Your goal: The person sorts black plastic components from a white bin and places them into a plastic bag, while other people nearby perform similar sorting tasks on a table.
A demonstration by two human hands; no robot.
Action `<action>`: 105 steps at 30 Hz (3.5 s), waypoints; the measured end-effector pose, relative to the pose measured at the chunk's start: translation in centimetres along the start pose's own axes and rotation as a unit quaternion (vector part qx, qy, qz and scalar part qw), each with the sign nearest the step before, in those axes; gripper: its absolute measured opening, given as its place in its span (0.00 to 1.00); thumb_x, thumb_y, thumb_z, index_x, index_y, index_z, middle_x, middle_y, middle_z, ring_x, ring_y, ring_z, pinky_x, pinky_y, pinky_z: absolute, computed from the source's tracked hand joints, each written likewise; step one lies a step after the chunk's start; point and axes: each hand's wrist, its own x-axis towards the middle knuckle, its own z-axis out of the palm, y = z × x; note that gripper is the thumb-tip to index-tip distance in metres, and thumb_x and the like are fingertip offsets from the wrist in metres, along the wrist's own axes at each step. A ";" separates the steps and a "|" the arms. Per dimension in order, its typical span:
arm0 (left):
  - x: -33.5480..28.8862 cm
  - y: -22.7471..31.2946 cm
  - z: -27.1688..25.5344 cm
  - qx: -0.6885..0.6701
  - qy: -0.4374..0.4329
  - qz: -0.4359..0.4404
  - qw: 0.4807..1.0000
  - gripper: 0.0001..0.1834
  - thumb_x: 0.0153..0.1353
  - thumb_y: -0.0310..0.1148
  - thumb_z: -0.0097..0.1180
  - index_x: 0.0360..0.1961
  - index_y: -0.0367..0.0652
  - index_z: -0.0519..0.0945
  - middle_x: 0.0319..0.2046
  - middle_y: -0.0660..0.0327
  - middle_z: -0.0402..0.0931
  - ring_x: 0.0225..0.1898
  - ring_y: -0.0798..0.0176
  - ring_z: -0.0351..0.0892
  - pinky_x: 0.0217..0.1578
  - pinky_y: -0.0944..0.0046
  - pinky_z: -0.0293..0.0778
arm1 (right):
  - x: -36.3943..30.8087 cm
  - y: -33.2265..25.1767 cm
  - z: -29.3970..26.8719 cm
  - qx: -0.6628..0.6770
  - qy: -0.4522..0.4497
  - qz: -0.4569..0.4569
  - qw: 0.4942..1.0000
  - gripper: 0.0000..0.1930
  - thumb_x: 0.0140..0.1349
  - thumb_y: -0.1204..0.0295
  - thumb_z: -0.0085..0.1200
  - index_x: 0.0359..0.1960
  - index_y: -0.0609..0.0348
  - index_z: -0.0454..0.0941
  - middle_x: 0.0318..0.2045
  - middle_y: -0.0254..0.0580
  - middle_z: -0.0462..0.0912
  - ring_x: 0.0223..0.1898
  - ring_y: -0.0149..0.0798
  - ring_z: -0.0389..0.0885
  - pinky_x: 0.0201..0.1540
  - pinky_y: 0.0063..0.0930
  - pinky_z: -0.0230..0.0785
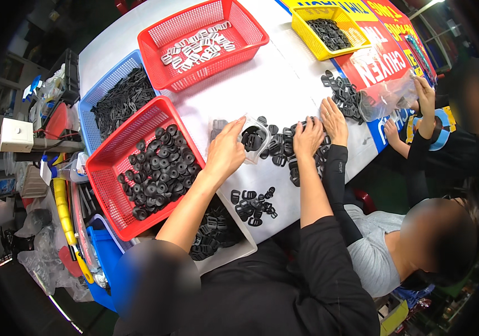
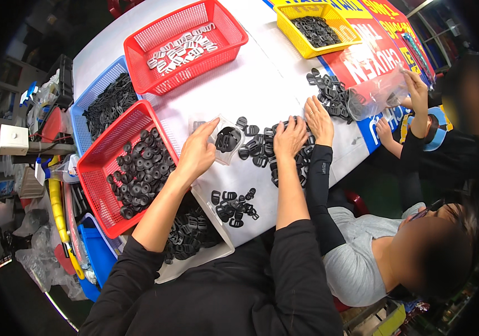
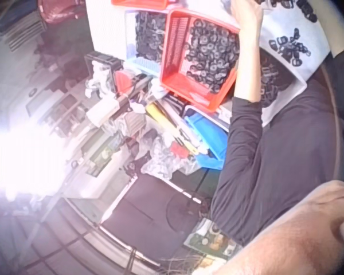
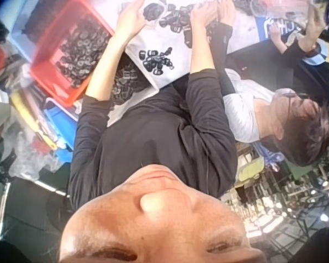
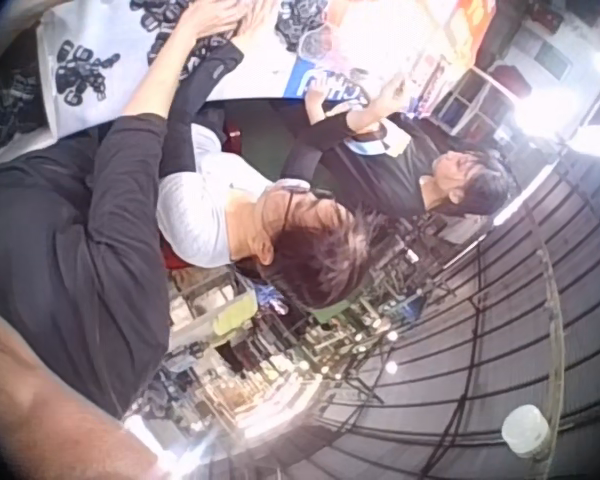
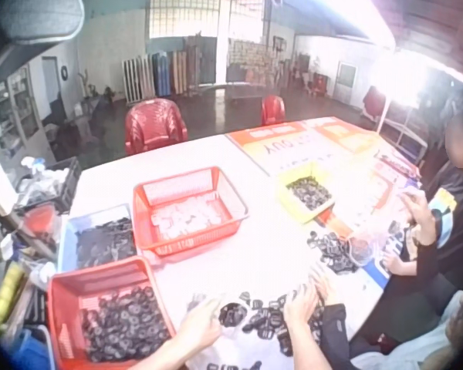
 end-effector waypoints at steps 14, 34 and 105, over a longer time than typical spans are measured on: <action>-1.4 -1.0 -2.4 -0.031 0.024 -0.006 0.999 0.34 0.48 0.19 0.41 0.62 0.40 0.68 0.59 0.42 0.66 0.60 0.43 0.67 0.61 0.55 0.62 | -2.3 -4.3 -2.5 0.047 -0.123 -0.013 0.991 0.32 0.53 0.45 0.57 0.57 0.47 0.72 0.60 0.53 0.64 0.64 0.55 0.56 0.62 0.62 0.45; 1.3 0.9 -0.5 0.122 0.038 0.069 0.989 0.32 0.50 0.21 0.42 0.61 0.42 0.68 0.58 0.48 0.68 0.55 0.44 0.72 0.55 0.53 0.69 | 2.5 -5.3 -2.1 0.155 -0.201 -0.137 0.958 0.14 0.49 0.68 0.61 0.38 0.53 0.72 0.34 0.44 0.78 0.32 0.51 0.81 0.35 0.45 0.74; -2.9 -0.4 -4.9 -0.028 0.061 -0.029 0.997 0.31 0.50 0.20 0.43 0.60 0.36 0.68 0.56 0.45 0.69 0.57 0.44 0.70 0.58 0.55 0.65 | 0.1 -9.1 -0.9 0.030 -0.130 -0.253 0.958 0.11 0.51 0.74 0.53 0.37 0.56 0.70 0.36 0.44 0.70 0.41 0.48 0.71 0.33 0.36 0.77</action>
